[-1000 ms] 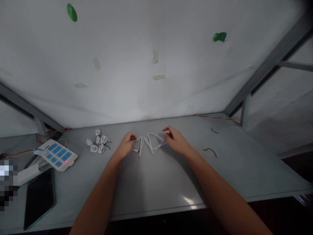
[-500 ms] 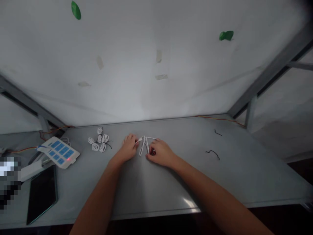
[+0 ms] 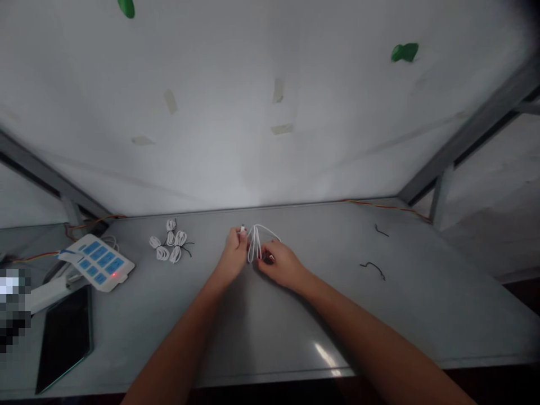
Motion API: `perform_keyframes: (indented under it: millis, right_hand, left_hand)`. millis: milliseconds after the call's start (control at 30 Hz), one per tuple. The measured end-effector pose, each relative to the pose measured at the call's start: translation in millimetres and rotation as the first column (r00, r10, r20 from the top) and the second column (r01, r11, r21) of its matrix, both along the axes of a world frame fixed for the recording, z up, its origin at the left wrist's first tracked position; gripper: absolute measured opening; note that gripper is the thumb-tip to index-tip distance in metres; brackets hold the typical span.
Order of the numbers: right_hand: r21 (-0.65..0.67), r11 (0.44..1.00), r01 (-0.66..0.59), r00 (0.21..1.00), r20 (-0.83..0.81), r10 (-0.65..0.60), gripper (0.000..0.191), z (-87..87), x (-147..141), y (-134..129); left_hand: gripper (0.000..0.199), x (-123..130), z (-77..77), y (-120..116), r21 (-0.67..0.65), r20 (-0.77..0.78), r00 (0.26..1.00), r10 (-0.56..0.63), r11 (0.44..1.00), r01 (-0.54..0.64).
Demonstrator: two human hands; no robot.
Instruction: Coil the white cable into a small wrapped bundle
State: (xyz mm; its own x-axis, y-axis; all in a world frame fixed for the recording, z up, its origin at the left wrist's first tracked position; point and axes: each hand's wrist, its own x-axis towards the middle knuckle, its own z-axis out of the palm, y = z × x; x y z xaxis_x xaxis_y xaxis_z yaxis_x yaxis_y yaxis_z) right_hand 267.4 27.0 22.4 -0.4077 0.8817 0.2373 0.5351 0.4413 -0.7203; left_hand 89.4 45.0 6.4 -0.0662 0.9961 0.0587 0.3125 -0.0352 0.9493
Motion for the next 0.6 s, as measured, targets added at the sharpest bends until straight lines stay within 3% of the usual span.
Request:
perform_keyframes:
  millis: [133,233,433,500,600]
  right_hand:
    - [-0.004,0.999,0.037,0.991,-0.132,-0.037,0.01,-5.7,1.0,0.0]
    - [-0.031,0.998,0.061,0.977,-0.202,-0.066,0.012,-6.6,2.2,0.7]
    - [-0.009,1.0,0.002,0.98,-0.199,-0.004,0.01,-2.3,6.6,2.1]
    - [0.008,1.0,-0.017,0.983,-0.183,0.018,0.006,-1.6,9.1,2.6]
    - [0.016,1.0,-0.01,0.993,-0.119,0.012,0.02,-2.1,13.9,5.0]
  left_hand:
    - [0.056,23.0,-5.4,-4.8,0.054,0.151,0.981,-0.119,0.992,0.112]
    - [0.061,31.7,-7.5,-3.7,0.033,0.267,0.951,-0.157,0.988,0.153]
    - [0.039,31.2,-4.6,-1.6,-0.021,0.4,0.915,-0.051,0.998,0.065]
    - [0.04,28.5,-4.7,-0.4,-0.089,0.477,0.878,0.03,0.996,0.014]
    - [0.046,23.0,-3.0,2.6,-0.17,0.605,0.788,0.112,0.985,-0.01]
